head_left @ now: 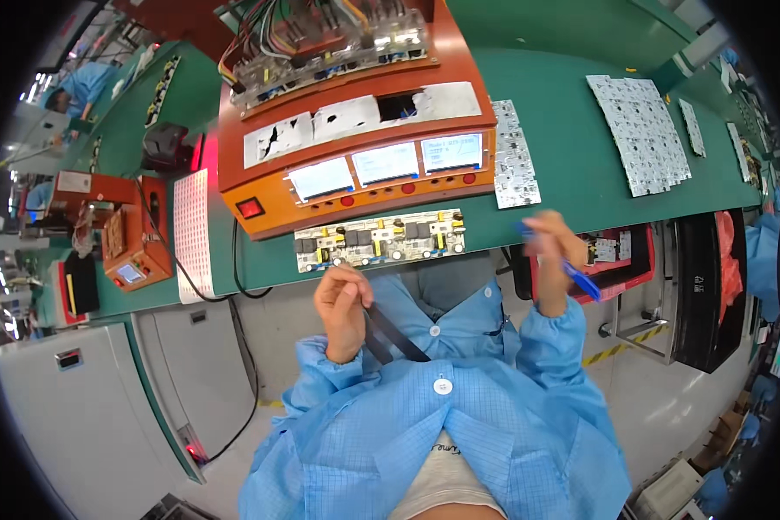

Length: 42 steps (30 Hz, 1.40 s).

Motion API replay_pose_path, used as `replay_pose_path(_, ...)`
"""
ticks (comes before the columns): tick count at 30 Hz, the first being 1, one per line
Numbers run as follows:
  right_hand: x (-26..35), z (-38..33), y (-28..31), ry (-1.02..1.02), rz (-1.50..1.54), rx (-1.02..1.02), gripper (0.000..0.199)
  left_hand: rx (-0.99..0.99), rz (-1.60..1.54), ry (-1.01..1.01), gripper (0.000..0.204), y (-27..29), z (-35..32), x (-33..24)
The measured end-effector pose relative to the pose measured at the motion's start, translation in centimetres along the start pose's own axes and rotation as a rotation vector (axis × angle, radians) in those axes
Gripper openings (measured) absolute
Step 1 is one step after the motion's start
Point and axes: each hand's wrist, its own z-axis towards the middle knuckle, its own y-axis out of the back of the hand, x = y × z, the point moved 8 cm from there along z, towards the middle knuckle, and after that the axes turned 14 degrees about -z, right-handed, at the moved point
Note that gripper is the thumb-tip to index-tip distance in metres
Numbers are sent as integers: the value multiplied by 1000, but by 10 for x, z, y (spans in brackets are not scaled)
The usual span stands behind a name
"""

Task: Testing printed circuit boards using a test fixture and marking them with a pen.

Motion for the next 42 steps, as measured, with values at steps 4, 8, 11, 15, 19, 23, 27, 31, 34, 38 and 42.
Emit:
replay_pose_path(4,37,33,-100,121,108,603,13,-53,-125,-36,11,15,2,-11)
replay_pose_path(8,48,26,-147,341,-107,905,16,-69,-215,-124,12,32,-4,-20)
replay_pose_path(11,56,24,-156,436,-170,893,16,-113,-246,-152,15,45,-5,-24)
replay_pose_path(15,66,20,-161,570,-172,840,15,-152,-242,-182,16,55,-2,-28)
replay_pose_path(19,62,23,-158,534,-179,904,15,-123,-214,-234,16,56,3,-38)
replay_pose_path(23,59,32,-166,163,6,939,16,-132,-158,-294,15,62,4,-46)
replay_pose_path(27,108,28,-202,524,17,873,16,-131,-178,-299,14,62,6,-50)
replay_pose_path(31,103,12,-231,543,-87,1039,13,-111,-191,-332,13,67,1,-59)
replay_pose_path(34,108,10,-234,625,-63,975,10,-122,-146,-365,13,78,-4,-64)
replay_pose_path(38,110,9,-237,646,-97,1008,9,-134,-143,-380,12,89,-7,-70)
replay_pose_path(42,112,13,-239,514,-47,1019,10,-132,-103,-393,10,95,-7,-75)
